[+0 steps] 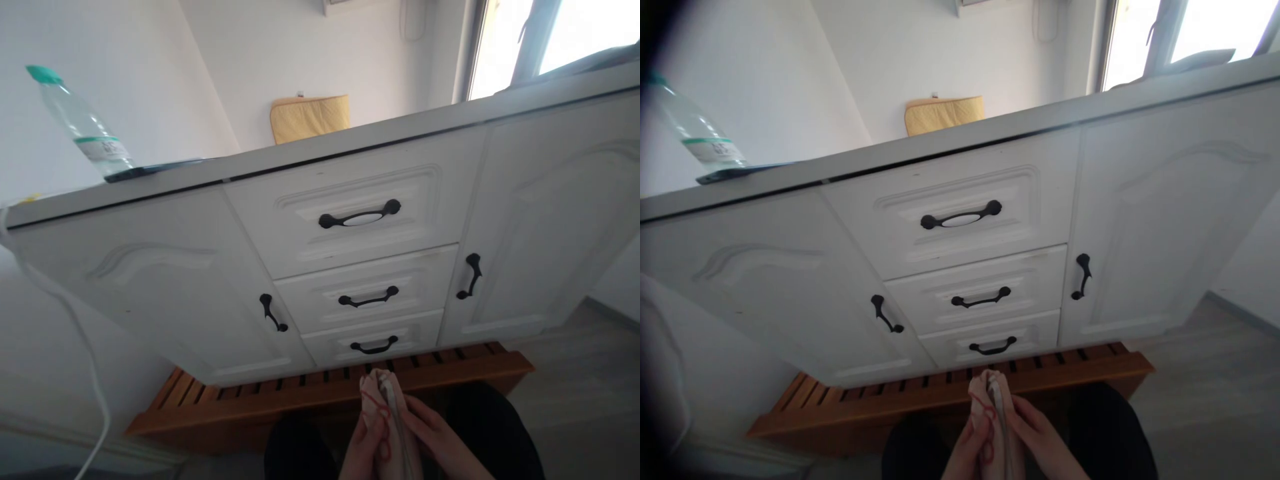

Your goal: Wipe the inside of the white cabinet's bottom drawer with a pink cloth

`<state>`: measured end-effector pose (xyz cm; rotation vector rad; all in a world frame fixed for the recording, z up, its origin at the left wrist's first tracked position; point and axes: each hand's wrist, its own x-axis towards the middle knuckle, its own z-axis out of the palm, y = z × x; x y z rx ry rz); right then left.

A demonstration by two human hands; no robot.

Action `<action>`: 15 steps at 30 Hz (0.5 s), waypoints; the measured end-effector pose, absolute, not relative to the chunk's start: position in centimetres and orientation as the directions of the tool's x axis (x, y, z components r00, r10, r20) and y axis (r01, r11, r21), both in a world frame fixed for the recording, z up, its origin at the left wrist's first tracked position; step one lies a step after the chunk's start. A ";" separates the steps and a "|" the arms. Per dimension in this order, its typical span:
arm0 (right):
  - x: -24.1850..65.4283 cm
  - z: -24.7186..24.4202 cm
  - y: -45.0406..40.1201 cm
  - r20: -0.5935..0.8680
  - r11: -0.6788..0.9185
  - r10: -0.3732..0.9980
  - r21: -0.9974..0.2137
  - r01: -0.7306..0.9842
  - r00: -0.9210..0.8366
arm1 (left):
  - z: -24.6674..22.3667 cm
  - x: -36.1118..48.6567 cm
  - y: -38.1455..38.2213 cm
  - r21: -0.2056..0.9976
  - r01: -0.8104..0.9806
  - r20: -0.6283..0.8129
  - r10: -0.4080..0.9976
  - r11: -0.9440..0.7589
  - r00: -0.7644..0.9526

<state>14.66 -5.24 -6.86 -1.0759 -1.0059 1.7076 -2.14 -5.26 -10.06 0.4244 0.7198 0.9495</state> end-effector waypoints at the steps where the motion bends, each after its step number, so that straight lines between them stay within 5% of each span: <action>1: 14.8 -6.7 -5.1 -0.227 -0.267 0.945 -0.950 -0.158 -0.234 | -9.9 -2.5 -5.3 0.611 -0.587 -0.352 0.846 0.532 0.400; 9: 13.6 -8.4 -5.0 -0.182 -0.180 0.983 -0.981 0.065 -0.018 | -7.9 -2.6 -4.9 0.446 -0.712 -0.235 0.838 0.543 0.493; 15: 12.0 -8.8 -6.0 0.005 -0.031 0.997 -0.877 0.480 0.073 | -9.0 -1.8 -5.3 0.620 -0.527 -0.447 0.814 0.581 0.371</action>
